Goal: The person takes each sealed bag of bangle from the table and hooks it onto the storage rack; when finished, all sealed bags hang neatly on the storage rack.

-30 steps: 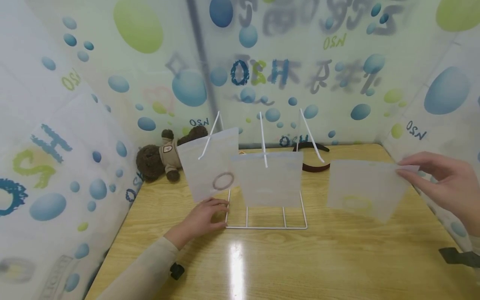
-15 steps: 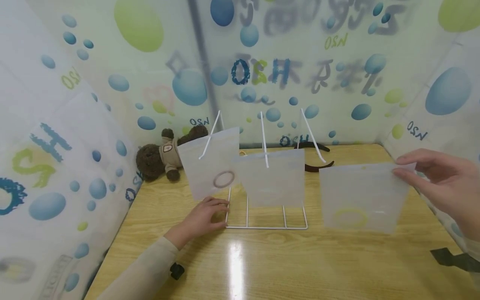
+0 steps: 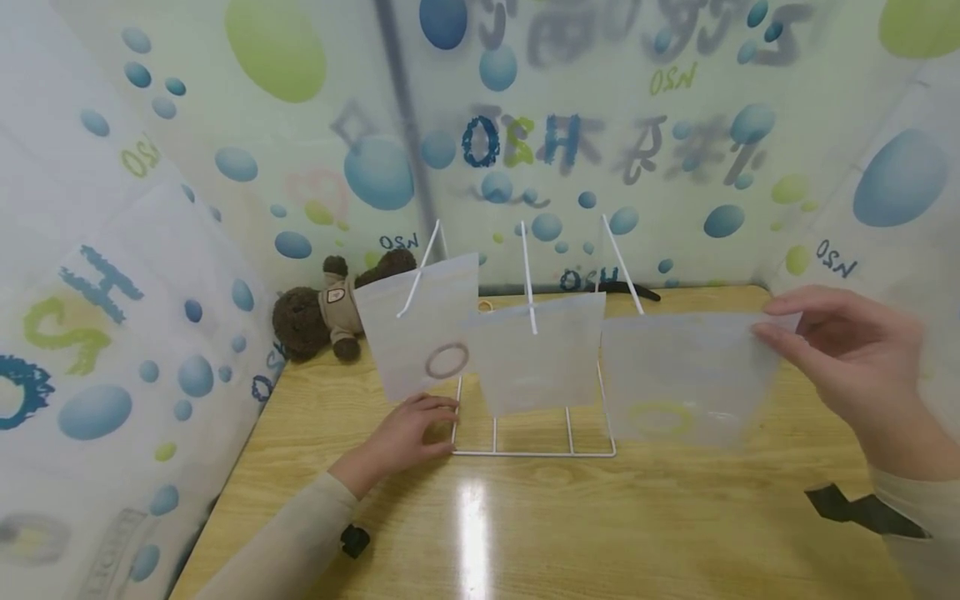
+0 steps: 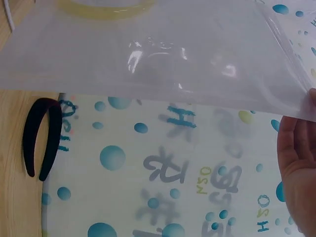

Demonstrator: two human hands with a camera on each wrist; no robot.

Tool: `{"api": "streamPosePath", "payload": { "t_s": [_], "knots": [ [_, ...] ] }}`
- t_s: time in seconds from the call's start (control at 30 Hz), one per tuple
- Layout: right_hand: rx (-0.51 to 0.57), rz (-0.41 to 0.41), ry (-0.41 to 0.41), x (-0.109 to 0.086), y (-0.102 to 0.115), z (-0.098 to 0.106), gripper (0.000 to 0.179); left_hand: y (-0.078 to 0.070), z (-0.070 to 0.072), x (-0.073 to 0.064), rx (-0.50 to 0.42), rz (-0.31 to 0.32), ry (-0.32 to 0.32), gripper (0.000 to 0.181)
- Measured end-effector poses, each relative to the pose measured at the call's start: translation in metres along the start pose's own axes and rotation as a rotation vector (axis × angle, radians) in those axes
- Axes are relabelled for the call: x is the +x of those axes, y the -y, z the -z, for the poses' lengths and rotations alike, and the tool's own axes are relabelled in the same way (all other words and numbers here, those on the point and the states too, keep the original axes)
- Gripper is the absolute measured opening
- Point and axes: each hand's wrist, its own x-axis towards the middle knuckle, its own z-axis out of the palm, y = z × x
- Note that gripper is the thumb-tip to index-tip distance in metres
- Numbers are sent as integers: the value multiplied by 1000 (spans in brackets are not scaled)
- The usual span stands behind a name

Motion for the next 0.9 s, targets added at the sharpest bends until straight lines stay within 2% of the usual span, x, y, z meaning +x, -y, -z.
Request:
{"api": "streamPosePath", "payload": {
  "t_s": [0.23, 0.43, 0.9],
  "knots": [
    [-58, -37, -62, 0, -5, -17, 20, 0, 1, 0, 2, 11, -4, 45],
    [28, -48, -97, -1, -8, -31, 19, 1, 1, 1, 3, 5, -19, 45],
    [-12, -73, -114, -6, -21, -40, 20, 2, -1, 1, 12, -1, -8, 45]
  ]
}}
